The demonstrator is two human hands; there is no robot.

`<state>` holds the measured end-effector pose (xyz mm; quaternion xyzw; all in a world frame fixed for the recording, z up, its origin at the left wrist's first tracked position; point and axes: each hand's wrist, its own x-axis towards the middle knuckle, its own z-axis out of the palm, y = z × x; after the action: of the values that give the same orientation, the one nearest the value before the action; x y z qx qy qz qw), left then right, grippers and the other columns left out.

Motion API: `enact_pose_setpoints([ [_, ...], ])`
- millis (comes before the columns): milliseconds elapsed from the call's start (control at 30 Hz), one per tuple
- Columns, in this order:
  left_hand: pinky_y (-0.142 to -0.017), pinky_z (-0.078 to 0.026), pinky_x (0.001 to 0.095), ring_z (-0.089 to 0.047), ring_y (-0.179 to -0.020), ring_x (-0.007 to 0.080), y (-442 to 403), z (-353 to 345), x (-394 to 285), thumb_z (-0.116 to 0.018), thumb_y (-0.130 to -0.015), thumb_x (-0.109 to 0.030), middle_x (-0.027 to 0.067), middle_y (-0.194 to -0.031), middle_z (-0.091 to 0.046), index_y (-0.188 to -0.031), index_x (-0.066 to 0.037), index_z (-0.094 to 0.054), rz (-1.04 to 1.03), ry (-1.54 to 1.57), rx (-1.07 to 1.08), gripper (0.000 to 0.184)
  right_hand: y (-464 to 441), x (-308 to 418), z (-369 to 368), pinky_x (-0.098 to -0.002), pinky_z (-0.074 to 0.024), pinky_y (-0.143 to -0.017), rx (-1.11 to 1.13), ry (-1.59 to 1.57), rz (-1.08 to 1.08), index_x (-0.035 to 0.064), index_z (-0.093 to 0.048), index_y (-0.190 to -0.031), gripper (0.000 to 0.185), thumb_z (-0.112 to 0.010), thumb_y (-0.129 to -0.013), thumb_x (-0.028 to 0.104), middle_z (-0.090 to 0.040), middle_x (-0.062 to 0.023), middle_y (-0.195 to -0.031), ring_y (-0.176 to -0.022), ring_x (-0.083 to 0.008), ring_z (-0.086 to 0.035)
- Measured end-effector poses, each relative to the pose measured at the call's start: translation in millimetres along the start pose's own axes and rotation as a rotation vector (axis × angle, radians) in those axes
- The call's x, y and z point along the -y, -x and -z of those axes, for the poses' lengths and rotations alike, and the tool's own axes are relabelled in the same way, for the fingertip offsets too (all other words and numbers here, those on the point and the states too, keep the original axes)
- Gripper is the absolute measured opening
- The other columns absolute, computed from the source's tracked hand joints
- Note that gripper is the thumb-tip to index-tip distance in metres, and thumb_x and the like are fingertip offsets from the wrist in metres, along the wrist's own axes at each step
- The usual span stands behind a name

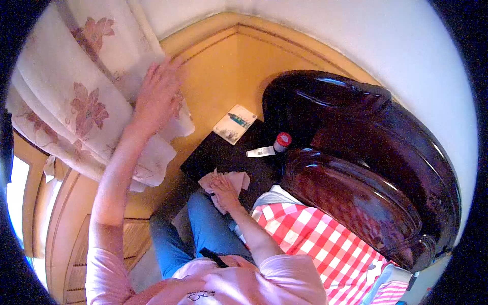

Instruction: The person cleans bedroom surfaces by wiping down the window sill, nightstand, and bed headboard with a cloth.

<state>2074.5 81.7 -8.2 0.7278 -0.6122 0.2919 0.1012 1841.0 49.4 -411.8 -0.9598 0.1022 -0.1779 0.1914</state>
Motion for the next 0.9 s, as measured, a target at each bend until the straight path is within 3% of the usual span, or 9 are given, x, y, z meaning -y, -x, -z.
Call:
enact_pose_setpoints([
  [400,-0.119,-0.027,0.0502,-0.039,-0.14,0.0325,-8,3,24,-0.077,-0.079,-0.021,0.0182,-0.149,-0.044,-0.149,-0.013,-0.043,0.178,-0.137,0.099,0.079,-34,-9,-17,-0.0486,-0.0392,-0.11,-0.204,-0.007,-0.249,0.0128,-0.066,-0.123,0.045,-0.066,-0.078,0.007,-0.059,-0.0081,-0.14,-0.13,-0.034,-0.052],
  [467,-0.119,-0.026,0.0506,-0.039,-0.14,0.0326,-12,6,22,-0.077,-0.079,-0.022,0.0191,-0.148,-0.044,-0.15,-0.013,-0.042,0.186,-0.095,0.111,0.08,-43,-12,-9,-0.0463,-0.0454,-0.103,0.023,-0.01,-0.282,0.0127,-0.068,-0.117,0.042,-0.069,-0.076,0.008,-0.063,-0.0098,-0.129,-0.123,-0.0337,-0.056],
  [533,-0.119,-0.025,0.0501,-0.038,-0.141,0.0329,-14,10,23,-0.078,-0.079,-0.022,0.0191,-0.149,-0.043,-0.15,-0.013,-0.042,0.243,-0.016,0.097,0.08,-83,-5,39,-0.0451,-0.0482,-0.098,0.1,-0.26,-0.415,0.0126,-0.069,-0.114,0.039,-0.07,-0.076,0.009,-0.065,-0.0104,-0.122,-0.116,-0.0345,-0.058],
  [600,-0.119,-0.024,0.0511,-0.037,-0.141,0.0343,-20,19,26,-0.077,-0.08,-0.024,0.0199,-0.15,-0.042,-0.149,-0.012,-0.042,0.253,0.025,0.167,0.078,-89,-35,13,-0.0427,-0.0533,-0.089,0.086,-0.164,-0.372,0.0111,-0.07,-0.11,0.034,-0.071,-0.076,0.01,-0.067,-0.0124,-0.105,-0.102,-0.0384,-0.063],
  [633,-0.12,-0.023,0.0521,-0.036,-0.142,0.0357,-22,24,25,-0.075,-0.082,-0.026,0.0206,-0.151,-0.04,-0.149,-0.011,-0.043,0.271,0.053,0.232,0.076,-94,-25,45,-0.0427,-0.0533,-0.089,0.076,-0.165,-0.408,0.0111,-0.07,-0.11,0.034,-0.071,-0.076,0.01,-0.067,-0.0124,-0.105,-0.102,-0.0384,-0.063],
  [700,-0.12,-0.022,0.0524,-0.034,-0.143,0.0368,-23,32,24,-0.076,-0.08,-0.024,0.022,-0.153,-0.037,-0.148,-0.009,-0.044,0.244,0.094,0.251,0.076,-133,6,175,-0.0429,-0.0542,-0.088,-0.378,-0.338,-0.511,0.0113,-0.07,-0.11,0.035,-0.071,-0.075,0.006,-0.067,-0.0149,-0.105,-0.1,-0.0399,-0.064],
  [800,-0.121,-0.02,0.0535,-0.03,-0.145,0.0387,-24,35,26,-0.078,-0.079,-0.023,0.0243,-0.156,-0.032,-0.147,-0.007,-0.044,0.229,0.099,0.324,0.078,-145,6,329,-0.0424,-0.0535,-0.09,-0.649,-0.082,-0.497,0.0058,-0.069,-0.113,0.033,-0.069,-0.082,0.016,-0.068,-0.0162,-0.111,-0.104,-0.0361,-0.065],
  [867,-0.122,-0.019,0.0543,-0.028,-0.146,0.0397,-43,44,20,-0.078,-0.079,-0.024,0.0252,-0.157,-0.03,-0.147,-0.007,-0.044,0.204,0.068,0.386,0.079,-153,13,466,-0.039,-0.0527,-0.089,-1.035,-0.685,-0.429,-0.0073,-0.063,-0.118,0.053,-0.054,-0.095,0.04,-0.068,-0.016,-0.12,-0.105,-0.0274,-0.065],
  [900,-0.122,-0.017,0.055,-0.026,-0.147,0.0406,-53,51,17,-0.077,-0.079,-0.025,0.0257,-0.158,-0.028,-0.147,-0.006,-0.044,0.277,0.137,0.478,0.078,-123,-32,481,-0.0407,-0.0501,-0.093,-1.135,-0.661,-0.518,-0.0065,-0.061,-0.122,0.048,-0.055,-0.095,0.032,-0.068,-0.0173,-0.117,-0.107,-0.0279,-0.064],
])
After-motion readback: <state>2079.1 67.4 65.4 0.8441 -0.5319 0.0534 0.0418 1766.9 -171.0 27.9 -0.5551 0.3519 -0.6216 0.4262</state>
